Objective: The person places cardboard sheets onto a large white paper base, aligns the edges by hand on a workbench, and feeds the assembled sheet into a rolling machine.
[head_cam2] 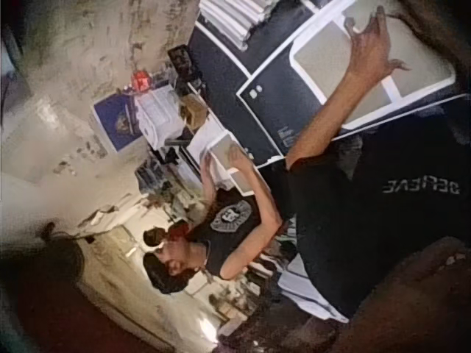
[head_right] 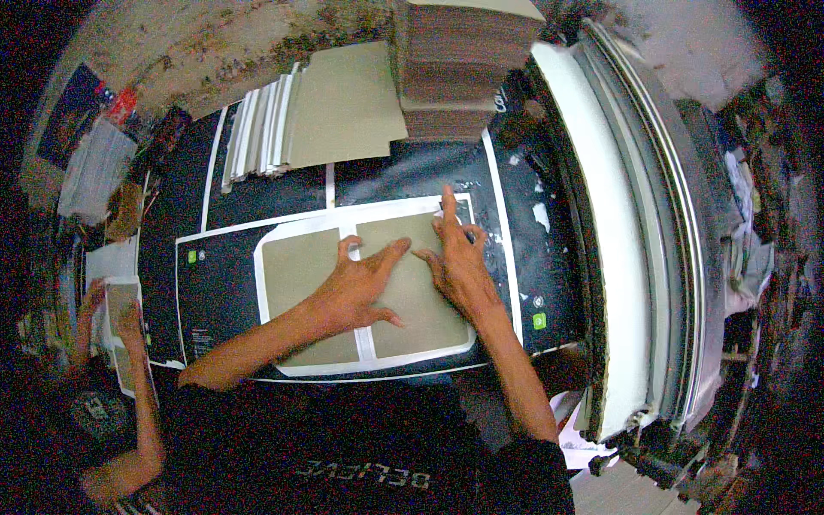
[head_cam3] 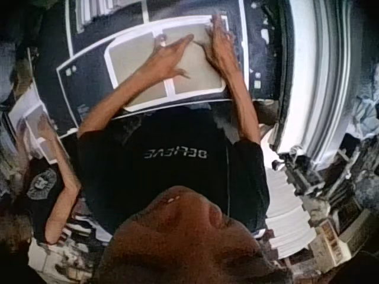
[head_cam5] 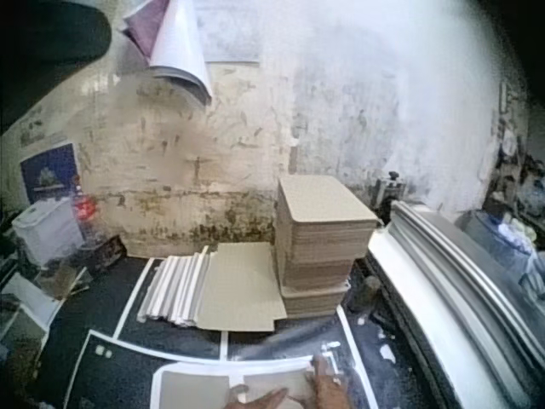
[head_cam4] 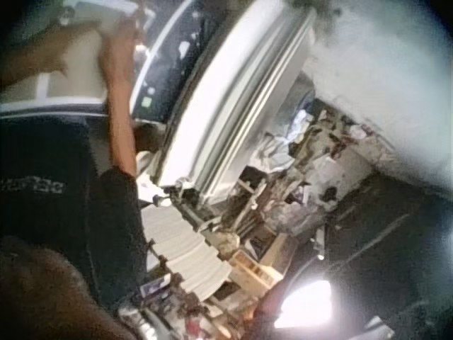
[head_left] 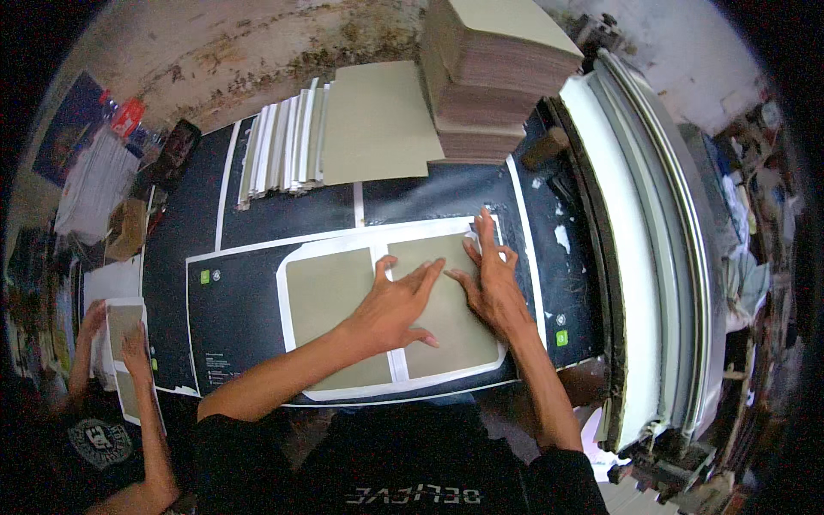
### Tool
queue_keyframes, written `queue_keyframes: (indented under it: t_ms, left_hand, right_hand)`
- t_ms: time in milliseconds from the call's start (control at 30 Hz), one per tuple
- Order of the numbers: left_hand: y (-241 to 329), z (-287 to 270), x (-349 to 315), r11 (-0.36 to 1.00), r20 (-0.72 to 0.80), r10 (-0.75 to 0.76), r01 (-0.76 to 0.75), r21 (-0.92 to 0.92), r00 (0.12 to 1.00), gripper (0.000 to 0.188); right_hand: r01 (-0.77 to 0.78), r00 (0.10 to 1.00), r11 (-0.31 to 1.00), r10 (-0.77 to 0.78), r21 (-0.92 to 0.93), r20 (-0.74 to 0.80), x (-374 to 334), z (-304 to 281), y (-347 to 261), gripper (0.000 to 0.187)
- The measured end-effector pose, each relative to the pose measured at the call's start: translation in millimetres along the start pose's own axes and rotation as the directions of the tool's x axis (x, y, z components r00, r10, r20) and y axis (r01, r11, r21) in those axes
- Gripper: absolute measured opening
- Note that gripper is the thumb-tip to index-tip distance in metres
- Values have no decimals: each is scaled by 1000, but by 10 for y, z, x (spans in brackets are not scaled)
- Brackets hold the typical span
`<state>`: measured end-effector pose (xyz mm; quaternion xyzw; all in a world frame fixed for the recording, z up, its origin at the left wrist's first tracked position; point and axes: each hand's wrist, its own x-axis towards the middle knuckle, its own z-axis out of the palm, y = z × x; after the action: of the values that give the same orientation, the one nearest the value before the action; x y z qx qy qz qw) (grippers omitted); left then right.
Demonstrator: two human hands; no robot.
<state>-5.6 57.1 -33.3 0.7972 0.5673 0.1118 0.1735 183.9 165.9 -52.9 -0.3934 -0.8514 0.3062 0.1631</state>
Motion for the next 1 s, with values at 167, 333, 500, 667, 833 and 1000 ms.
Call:
queue_keyframes:
  t_ms: [167,333,500,667,833,1000]
  left_hand:
    - [27,187,-271,995,-63,-97,98,23,993,89]
    - [-298,98,-535,946,-516,-312,311,-91,798,45]
    - [-1107,-272,-1322,744,-539,-645,608,-278,542,61]
    - [-1300,42,-1351,837,-603,-517,505,-208,608,75]
    - [-1317,-23,-1303,866,-561,-492,439,-238,666,75]
    - [-1448,-59,-1298,866,-533,-499,367,-341,683,71]
  right_hand:
    - [92,987,994,-98,-52,-129,59,92,-212,107]
    - [112,990,985,-122,-128,-75,-226,195,-237,79]
    - [243,961,961,-220,129,-168,-246,448,-757,48]
    - [279,938,857,-340,434,69,-48,915,-1259,30]
    - [121,964,832,-229,541,136,40,1318,-1279,18]
    - [48,973,770,-180,637,145,37,1435,-1174,18]
